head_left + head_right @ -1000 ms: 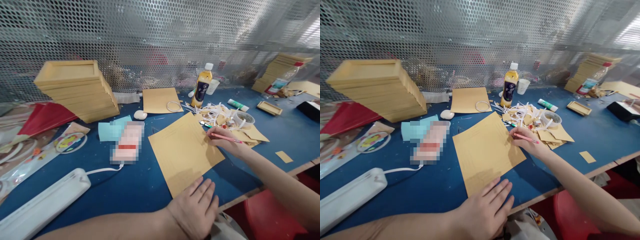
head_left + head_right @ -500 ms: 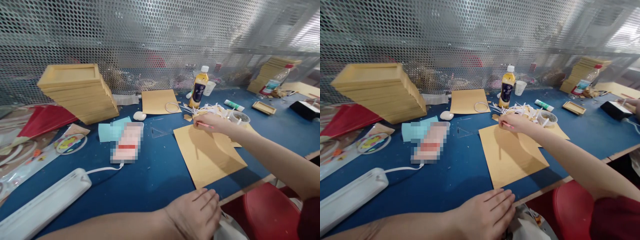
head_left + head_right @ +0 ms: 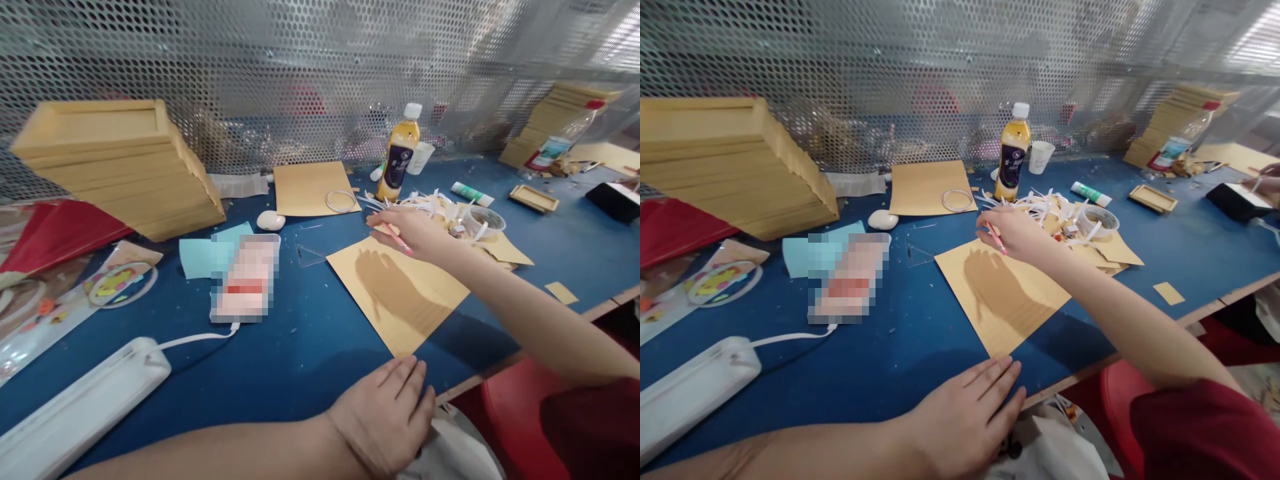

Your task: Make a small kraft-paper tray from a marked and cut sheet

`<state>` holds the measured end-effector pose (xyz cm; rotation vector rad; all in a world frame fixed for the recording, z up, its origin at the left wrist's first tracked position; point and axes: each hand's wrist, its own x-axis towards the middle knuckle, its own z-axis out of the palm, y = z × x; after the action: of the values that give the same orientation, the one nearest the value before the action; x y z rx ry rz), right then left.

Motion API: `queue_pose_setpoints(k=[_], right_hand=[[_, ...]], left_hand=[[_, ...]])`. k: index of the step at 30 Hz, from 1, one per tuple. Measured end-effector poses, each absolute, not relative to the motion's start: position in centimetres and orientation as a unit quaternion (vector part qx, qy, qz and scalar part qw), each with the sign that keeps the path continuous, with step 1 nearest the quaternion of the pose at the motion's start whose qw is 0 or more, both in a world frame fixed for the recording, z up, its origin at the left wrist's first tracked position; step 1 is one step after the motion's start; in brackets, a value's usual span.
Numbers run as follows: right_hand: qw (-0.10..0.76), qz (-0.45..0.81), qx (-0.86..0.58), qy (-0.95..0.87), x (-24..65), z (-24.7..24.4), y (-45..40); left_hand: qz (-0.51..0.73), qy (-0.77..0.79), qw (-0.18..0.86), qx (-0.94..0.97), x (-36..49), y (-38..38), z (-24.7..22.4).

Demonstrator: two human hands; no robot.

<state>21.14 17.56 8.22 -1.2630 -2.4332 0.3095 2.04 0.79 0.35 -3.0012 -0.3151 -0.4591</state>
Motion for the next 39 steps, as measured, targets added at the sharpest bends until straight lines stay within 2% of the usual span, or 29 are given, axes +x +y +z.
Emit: queue_pose_setpoints(k=[3,6,9,13,22,39], right_hand=[[0.263,0.237,-0.560,-0.749,20.7,7.9,12.9],[0.271,0.439,-0.578,-0.632,20.0,6.2,8.8],[0.318,0.512,-0.577,-0.552,19.2,4.2,6.6],[0.376,0.481,-0.589,-0.529,18.5,2.9,6.0],[0.423,0.390,-0.592,-0.564,18.8,1.8,5.3],[0.414,0.379,-0.586,-0.585,18.7,1.4,5.7]], left_hand=[[-0.181,-0.114,0.041,-0.976,2.2,0.7,0.1],[-0.210,-0.125,0.038,-0.969,2.2,0.7,0.2],[-0.227,-0.136,0.035,-0.964,2.2,0.7,0.2],[-0.233,-0.135,0.028,-0.963,2.2,0.6,-0.1],[-0.243,-0.133,0.015,-0.961,2.3,0.7,-0.6],[-0.231,-0.130,0.012,-0.964,2.3,0.8,-0.5]])
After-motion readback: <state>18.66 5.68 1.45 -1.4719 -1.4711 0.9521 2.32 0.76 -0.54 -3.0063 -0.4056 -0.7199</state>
